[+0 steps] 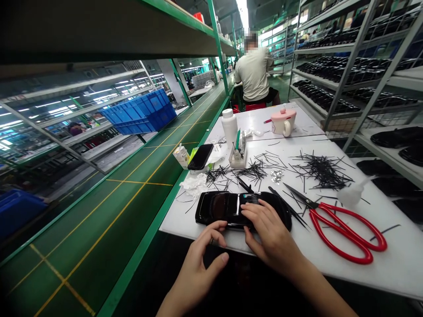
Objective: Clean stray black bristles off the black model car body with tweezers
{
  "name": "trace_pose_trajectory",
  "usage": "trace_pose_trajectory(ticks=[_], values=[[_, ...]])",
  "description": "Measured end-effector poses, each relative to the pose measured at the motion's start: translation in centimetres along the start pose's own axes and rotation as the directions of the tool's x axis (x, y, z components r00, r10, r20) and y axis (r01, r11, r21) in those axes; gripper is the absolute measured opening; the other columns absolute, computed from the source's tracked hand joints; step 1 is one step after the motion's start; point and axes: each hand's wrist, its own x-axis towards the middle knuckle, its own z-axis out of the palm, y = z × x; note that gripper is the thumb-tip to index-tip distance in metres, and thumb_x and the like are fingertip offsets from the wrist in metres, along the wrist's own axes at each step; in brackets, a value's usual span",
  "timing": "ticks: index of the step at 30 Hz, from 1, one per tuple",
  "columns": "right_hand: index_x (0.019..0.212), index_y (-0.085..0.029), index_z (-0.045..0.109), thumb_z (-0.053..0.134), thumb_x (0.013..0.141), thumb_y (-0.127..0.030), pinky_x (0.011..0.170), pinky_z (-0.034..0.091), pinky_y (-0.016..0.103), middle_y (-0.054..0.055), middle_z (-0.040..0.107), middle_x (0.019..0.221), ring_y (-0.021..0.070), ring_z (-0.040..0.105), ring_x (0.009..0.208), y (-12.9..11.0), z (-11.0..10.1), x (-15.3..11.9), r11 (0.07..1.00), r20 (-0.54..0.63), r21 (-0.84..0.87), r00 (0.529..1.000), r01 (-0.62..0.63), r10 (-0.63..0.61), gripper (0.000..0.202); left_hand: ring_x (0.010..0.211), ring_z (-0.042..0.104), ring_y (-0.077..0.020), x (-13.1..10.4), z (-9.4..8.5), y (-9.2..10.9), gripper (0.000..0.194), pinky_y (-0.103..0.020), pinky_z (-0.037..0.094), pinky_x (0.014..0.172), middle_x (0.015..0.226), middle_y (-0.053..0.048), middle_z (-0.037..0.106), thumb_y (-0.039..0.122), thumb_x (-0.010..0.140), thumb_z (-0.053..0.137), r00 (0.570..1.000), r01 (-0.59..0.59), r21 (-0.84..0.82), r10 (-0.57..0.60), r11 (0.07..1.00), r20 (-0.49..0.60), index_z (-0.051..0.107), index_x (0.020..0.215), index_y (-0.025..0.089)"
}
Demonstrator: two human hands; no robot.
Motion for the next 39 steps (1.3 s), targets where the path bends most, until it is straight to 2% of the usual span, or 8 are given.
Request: trace_pose_trajectory(ticks=[8,22,24,26,28,30,34,39], values=[[0.123,-0.017,0.049,0.055,0.087,-0.009,0.106,0.044,0.056,0.014,0.067,0.117,0.0272,0.061,0.115,0.1,-0.1,0.0,1.0,0.002,0.026,1.0,-0.014,0.014,0.037,0.127,0.05,-0.0239,0.3,-0.1,-0.4,0.008,-0.035,0.033,0.11,0.134,-0.008,0.054,0.023,0.085,0.064,1.0,-0.014,-0.139,0.013,0.99,-0.007,0.058,0.09,0.02],[0.12,-0.021,0.05,0.049,0.083,-0.008,0.109,0.037,0.058,0.01,0.065,0.123,0.0271,0.055,0.123,0.4,-1.2,-0.2,0.985,0.105,0.172,0.994,-0.016,-0.002,0.039,0.1,0.062,-0.0213,0.0,0.2,-0.5,0.015,-0.033,0.045,0.094,0.104,-0.008,0.067,0.032,0.09,0.059,0.983,-0.137,-0.104,0.149,0.985,0.112,0.058,0.084,0.018],[0.12,-0.021,0.051,0.049,0.082,-0.008,0.109,0.038,0.058,0.01,0.066,0.122,0.027,0.056,0.122,0.4,-1.3,-0.2,0.981,0.106,0.193,0.994,-0.02,0.0,0.04,0.1,0.063,-0.021,-0.2,-0.1,-0.9,0.014,-0.034,0.046,0.094,0.105,-0.008,0.067,0.031,0.092,0.056,0.981,-0.178,-0.042,0.181,0.983,0.069,0.058,0.087,0.019],[0.12,-0.021,0.052,0.049,0.083,-0.008,0.109,0.04,0.056,0.01,0.066,0.121,0.0266,0.058,0.121,0.3,-1.2,-0.1,0.977,0.081,0.209,0.996,-0.048,0.032,0.039,0.111,0.06,-0.0233,-0.3,-0.5,-1.7,0.01,-0.038,0.044,0.101,0.113,-0.009,0.065,0.028,0.093,0.053,0.966,-0.249,0.076,0.253,0.965,-0.05,0.058,0.09,0.02],[0.118,-0.022,0.053,0.049,0.085,-0.01,0.107,0.044,0.053,0.01,0.067,0.118,0.026,0.06,0.118,0.1,-1.2,-0.2,0.971,0.021,0.216,0.994,-0.108,0.105,0.035,0.129,0.049,-0.0271,0.0,-0.7,-2.6,0.008,-0.047,0.036,0.11,0.127,-0.011,0.059,0.026,0.093,0.053,0.921,-0.284,0.226,0.331,0.932,-0.205,0.058,0.097,0.021],[0.115,-0.023,0.055,0.049,0.088,-0.012,0.104,0.048,0.049,0.009,0.069,0.115,0.0257,0.062,0.116,0.2,-1.5,-0.3,0.964,-0.064,0.195,0.979,-0.179,0.195,0.03,0.142,0.034,-0.0293,0.8,-0.7,-3.7,0.022,-0.054,0.028,0.116,0.142,-0.013,0.046,0.025,0.092,0.054,0.891,-0.228,0.313,0.327,0.922,-0.314,0.054,0.114,0.022],[0.11,-0.023,0.057,0.049,0.091,-0.02,0.093,0.054,0.042,0.008,0.069,0.11,0.0256,0.065,0.108,1.5,-3.6,-1.5,0.931,-0.158,-0.045,0.923,-0.361,0.35,0.021,0.149,0.02,-0.0324,2.8,0.4,-5.2,0.063,-0.058,0.025,0.118,0.157,-0.017,0.017,0.032,0.087,0.063,0.912,-0.109,0.29,0.212,0.951,-0.352,0.032,0.141,0.024],[0.1,-0.021,0.061,0.048,0.091,-0.028,0.075,0.056,0.041,0.009,0.071,0.094,0.027,0.069,0.086,4.1,-7.7,-3.4,0.814,-0.198,-0.272,0.858,-0.513,0.474,0.017,0.15,0.008,-0.0373,5.4,1.3,-5.5,0.074,-0.062,0.021,0.118,0.157,-0.017,0.009,0.041,0.08,0.073,0.843,-0.159,0.417,0.343,0.895,-0.415,0.034,0.141,0.025]])
